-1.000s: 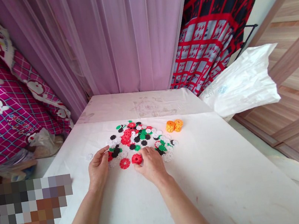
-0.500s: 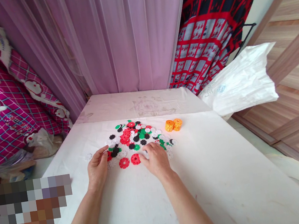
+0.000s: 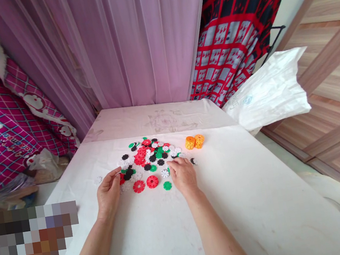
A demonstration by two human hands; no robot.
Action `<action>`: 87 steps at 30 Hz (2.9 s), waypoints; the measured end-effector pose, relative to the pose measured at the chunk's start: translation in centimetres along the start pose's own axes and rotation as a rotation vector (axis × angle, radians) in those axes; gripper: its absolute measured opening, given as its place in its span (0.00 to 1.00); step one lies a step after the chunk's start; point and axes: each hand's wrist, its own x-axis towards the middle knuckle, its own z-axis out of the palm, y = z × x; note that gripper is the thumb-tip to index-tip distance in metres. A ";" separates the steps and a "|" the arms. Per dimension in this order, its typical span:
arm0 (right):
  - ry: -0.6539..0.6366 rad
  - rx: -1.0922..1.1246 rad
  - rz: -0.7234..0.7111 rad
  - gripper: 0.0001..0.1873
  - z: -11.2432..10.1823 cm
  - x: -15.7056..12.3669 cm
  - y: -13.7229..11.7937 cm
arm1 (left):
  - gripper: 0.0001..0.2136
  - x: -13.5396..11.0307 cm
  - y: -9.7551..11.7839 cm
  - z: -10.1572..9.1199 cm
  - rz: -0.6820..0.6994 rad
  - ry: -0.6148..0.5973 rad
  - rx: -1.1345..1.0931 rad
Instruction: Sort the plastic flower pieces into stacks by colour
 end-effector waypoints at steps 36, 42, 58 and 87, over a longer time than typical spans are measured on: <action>-0.178 0.874 0.228 0.13 0.3 0.1 -3.2 | 0.15 -0.1 0.3 0.0 0.005 -0.012 0.013; -0.214 0.798 0.237 0.11 1.2 -0.4 -3.6 | 0.16 -0.1 0.3 0.1 -0.023 -0.008 0.009; -0.144 0.403 -0.146 0.15 -1.0 -1.2 -4.5 | 0.16 -0.2 0.4 0.0 -0.030 -0.008 0.017; -0.366 -0.026 -0.371 0.23 1.0 11.2 -7.0 | 0.16 0.0 0.0 -0.1 -0.032 0.001 -0.006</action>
